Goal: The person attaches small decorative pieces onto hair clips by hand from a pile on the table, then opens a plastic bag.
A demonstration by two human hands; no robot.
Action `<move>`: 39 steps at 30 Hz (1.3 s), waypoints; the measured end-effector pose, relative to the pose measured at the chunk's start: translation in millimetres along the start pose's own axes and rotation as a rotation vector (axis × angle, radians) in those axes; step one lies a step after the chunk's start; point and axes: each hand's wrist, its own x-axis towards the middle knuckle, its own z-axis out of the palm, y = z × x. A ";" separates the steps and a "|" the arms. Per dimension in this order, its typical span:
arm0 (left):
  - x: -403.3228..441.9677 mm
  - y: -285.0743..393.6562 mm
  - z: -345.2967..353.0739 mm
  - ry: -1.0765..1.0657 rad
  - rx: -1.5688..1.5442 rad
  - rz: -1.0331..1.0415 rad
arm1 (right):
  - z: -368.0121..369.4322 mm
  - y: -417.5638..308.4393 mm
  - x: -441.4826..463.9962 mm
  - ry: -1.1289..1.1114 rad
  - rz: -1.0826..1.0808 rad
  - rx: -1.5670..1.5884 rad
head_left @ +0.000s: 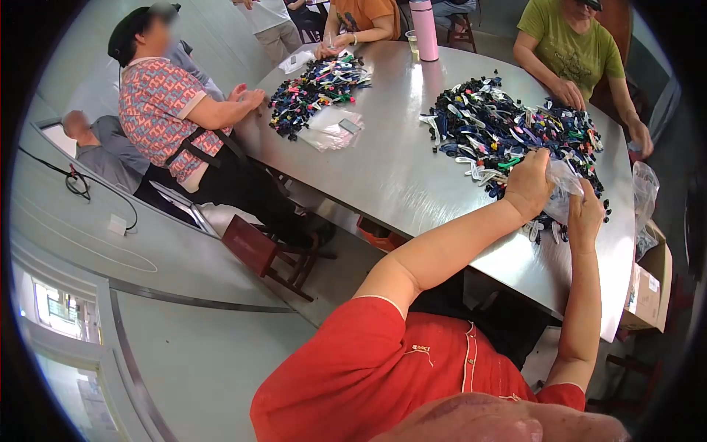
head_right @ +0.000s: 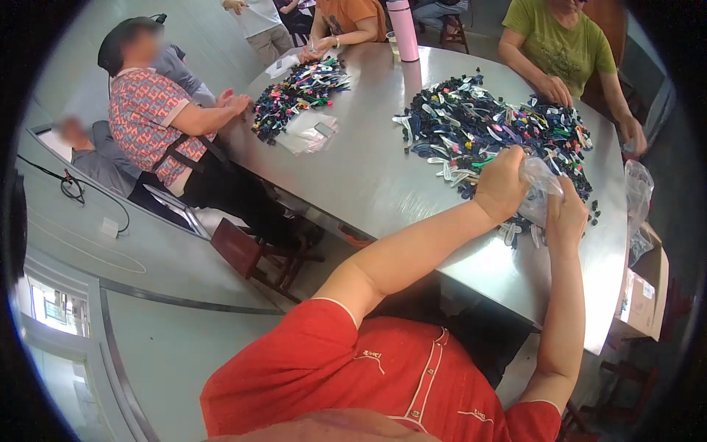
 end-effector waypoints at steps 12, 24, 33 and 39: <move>6.1 -1.3 -3.3 -0.047 0.008 -0.051 | 5.2 5.2 4.9 -0.061 0.019 -0.012; 8.8 -2.7 -4.7 -0.053 0.008 -0.064 | -7.5 -18.7 7.2 -0.197 0.115 0.047; 9.3 -2.7 -13.0 -0.110 0.069 -0.072 | -14.7 -23.9 8.5 -0.251 0.046 0.137; 9.7 -6.7 -12.3 -0.119 0.091 -0.066 | -20.0 -29.7 8.9 -0.286 0.091 0.058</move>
